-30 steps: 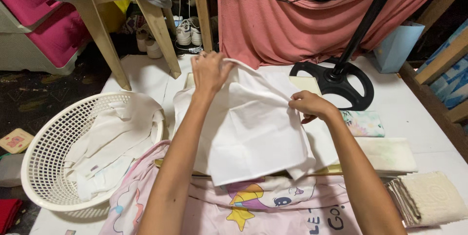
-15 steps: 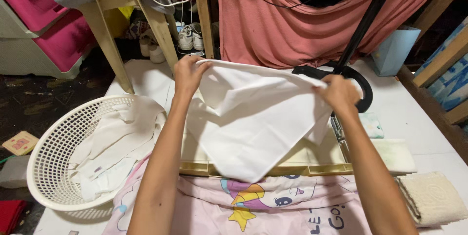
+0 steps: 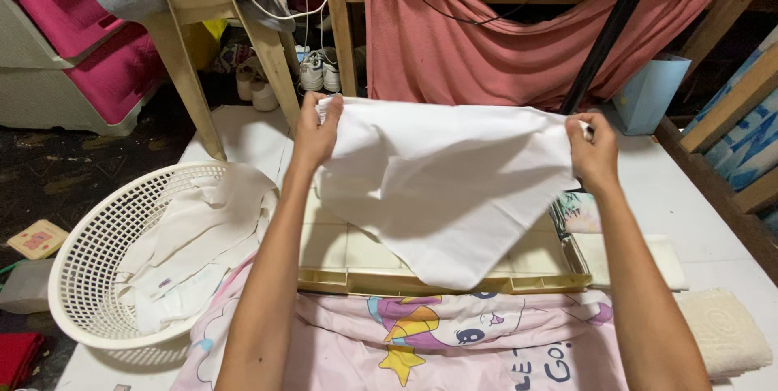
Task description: The person folds a white towel with a yellow stripe on a gridded folding board, then folds a second white towel. They smooth and align each towel before folding it into a compact rectangle and placing it aside.
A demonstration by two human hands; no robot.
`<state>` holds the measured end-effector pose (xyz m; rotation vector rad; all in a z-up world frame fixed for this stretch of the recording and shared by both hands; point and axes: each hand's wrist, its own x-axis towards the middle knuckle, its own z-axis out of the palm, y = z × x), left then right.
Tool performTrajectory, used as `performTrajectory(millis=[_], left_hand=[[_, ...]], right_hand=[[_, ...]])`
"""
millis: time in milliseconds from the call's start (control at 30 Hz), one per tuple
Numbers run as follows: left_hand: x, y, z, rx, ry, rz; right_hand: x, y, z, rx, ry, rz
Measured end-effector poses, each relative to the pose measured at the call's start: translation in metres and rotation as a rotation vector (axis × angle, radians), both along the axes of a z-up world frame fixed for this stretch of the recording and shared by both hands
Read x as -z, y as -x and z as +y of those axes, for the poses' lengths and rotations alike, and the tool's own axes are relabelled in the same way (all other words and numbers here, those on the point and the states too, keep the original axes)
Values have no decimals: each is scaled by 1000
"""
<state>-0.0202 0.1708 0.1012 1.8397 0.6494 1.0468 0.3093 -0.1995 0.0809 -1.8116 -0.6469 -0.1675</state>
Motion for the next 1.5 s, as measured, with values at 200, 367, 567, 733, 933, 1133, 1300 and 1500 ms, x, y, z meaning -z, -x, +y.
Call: performTrajectory(millis=[200, 367, 567, 733, 933, 1133, 1300, 1500], left_hand=[[-35, 15, 31, 610, 212, 179], [-31, 14, 31, 686, 596, -254], [10, 9, 39, 270, 509, -81], [42, 5, 43, 199, 216, -99], [35, 6, 21, -43, 173, -109], [13, 22, 8, 86, 121, -53], [0, 30, 19, 284, 175, 97], [8, 20, 37, 422, 570, -98]], right_hand=[[-76, 28, -26, -582, 366, 575], [-98, 34, -12, -370, 184, 516], [-62, 8, 1, -159, 21, 511], [-27, -14, 4, -259, 139, 252], [2, -26, 19, -90, 41, 244], [2, -31, 16, 25, 291, 63], [-12, -45, 15, -110, 267, 197], [-24, -48, 16, -217, 199, 414]])
